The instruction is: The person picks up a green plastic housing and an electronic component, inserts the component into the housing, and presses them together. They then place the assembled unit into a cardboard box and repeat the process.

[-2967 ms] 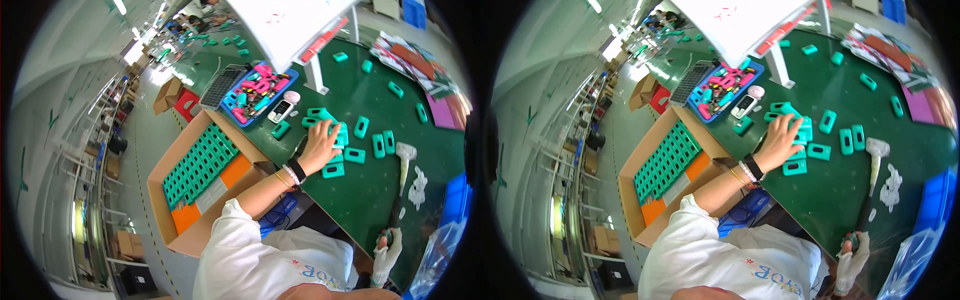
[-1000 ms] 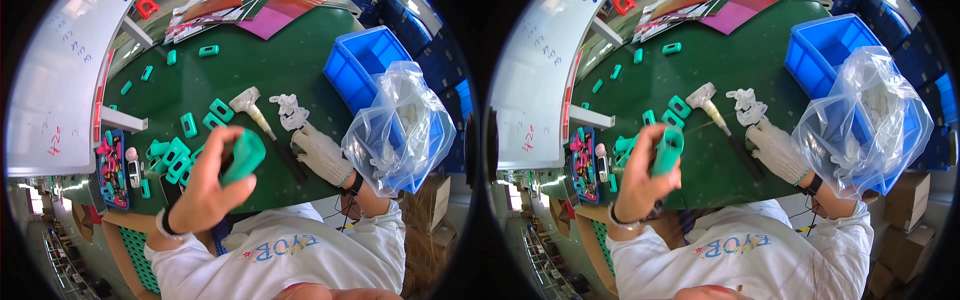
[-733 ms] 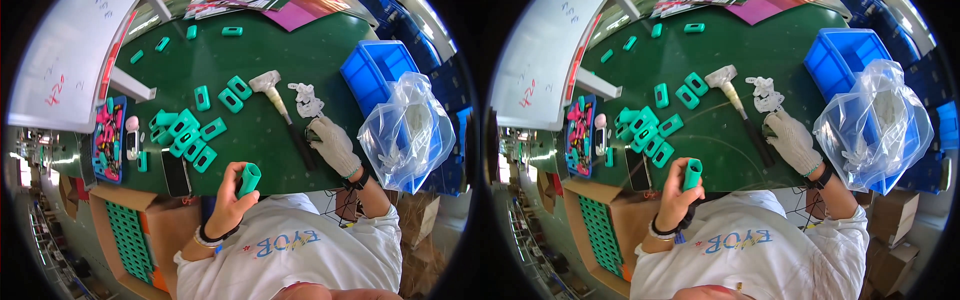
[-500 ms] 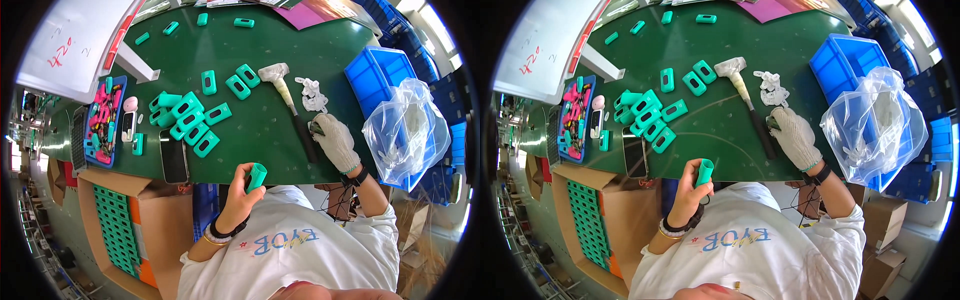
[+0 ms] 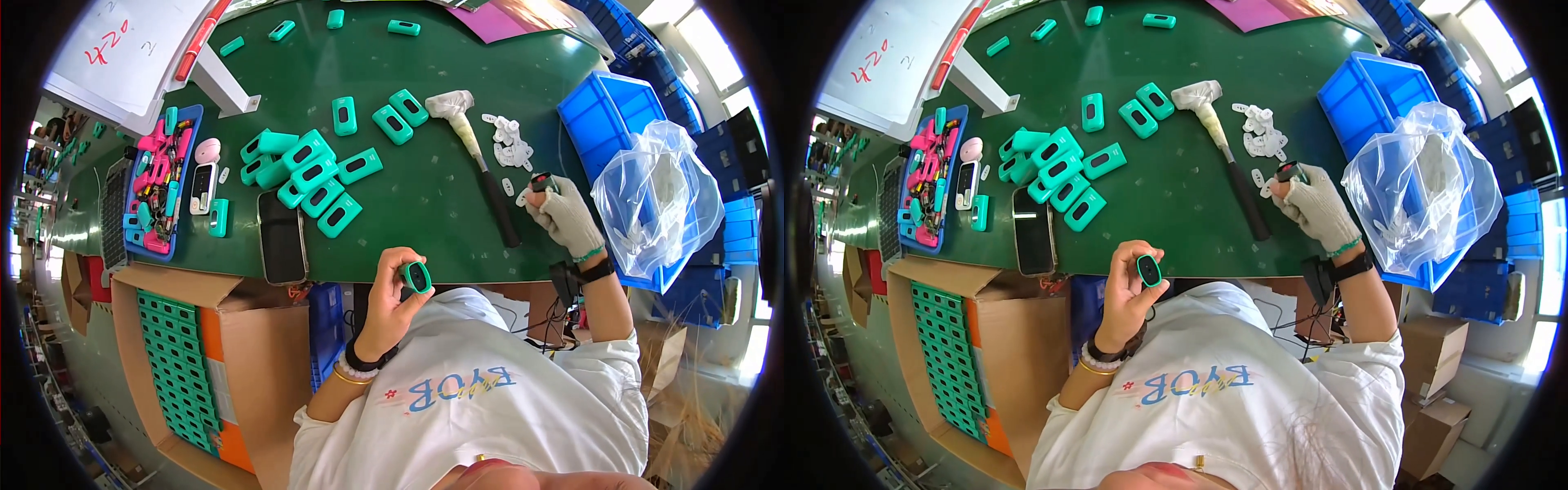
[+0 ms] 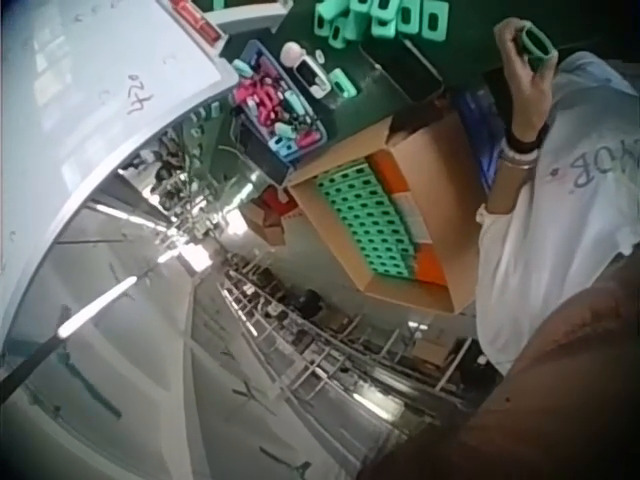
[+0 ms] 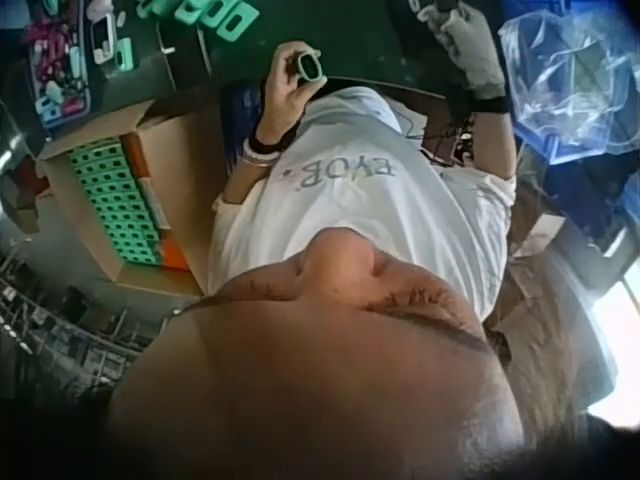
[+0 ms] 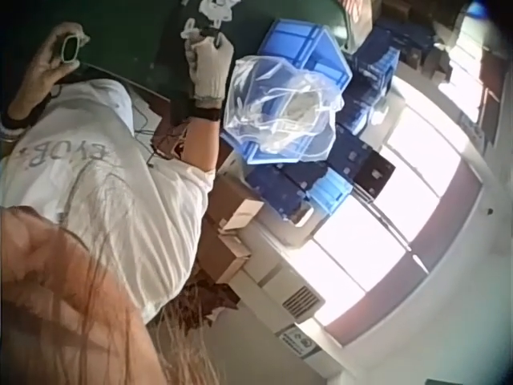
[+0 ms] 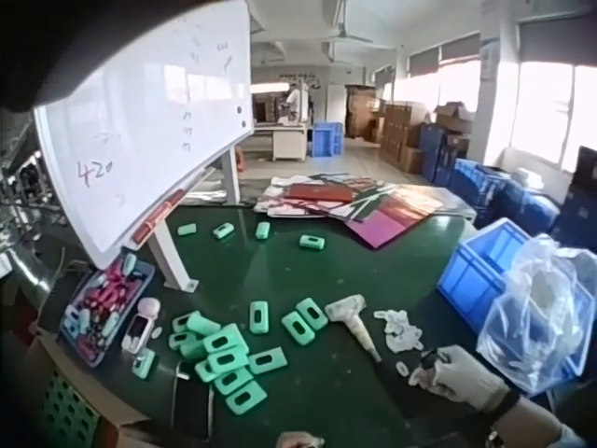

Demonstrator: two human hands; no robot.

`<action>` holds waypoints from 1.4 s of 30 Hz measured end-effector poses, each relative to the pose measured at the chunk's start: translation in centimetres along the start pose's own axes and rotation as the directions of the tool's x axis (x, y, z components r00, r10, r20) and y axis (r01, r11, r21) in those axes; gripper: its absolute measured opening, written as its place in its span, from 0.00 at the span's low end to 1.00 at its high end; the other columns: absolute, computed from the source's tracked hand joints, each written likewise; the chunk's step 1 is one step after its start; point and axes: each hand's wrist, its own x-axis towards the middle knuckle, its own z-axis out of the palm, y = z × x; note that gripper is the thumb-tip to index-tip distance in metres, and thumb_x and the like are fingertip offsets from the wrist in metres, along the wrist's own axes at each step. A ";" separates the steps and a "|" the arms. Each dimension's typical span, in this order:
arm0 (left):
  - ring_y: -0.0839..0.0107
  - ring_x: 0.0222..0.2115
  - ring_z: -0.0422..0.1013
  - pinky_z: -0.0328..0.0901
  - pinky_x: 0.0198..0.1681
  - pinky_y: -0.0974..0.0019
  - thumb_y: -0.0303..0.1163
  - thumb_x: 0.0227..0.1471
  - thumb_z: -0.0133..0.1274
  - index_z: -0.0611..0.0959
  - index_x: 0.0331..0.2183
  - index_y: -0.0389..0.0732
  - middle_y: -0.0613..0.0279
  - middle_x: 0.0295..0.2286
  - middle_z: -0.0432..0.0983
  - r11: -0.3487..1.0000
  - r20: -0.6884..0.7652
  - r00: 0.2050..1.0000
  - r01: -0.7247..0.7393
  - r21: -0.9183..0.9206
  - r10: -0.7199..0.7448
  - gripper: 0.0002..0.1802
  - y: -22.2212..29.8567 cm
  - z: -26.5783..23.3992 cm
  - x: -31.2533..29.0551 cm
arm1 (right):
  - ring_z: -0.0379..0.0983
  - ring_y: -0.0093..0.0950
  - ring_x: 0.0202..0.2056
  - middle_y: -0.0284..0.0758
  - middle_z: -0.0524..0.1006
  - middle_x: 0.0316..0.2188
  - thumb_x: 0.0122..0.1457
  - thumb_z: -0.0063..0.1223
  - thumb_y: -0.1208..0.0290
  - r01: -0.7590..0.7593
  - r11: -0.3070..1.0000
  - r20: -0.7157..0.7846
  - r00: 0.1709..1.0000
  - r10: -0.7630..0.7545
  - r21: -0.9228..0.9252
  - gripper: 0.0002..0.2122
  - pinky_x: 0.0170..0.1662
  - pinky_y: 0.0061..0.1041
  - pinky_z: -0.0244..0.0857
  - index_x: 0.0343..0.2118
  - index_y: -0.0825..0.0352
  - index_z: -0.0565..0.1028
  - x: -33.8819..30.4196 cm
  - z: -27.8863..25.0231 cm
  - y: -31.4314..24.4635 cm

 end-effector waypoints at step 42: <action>0.66 0.29 0.69 0.67 0.29 0.68 0.18 0.40 0.67 0.65 0.35 0.39 0.52 0.33 0.70 0.837 -0.128 0.935 -0.229 0.496 0.331 0.27 -2.0 2.2 0.0 | 0.75 0.38 0.28 0.36 0.75 0.26 0.41 0.66 0.68 0.705 0.543 0.404 0.708 -0.579 -0.457 0.18 0.29 0.34 0.68 0.37 0.62 0.73 -8.7 10.9 0.8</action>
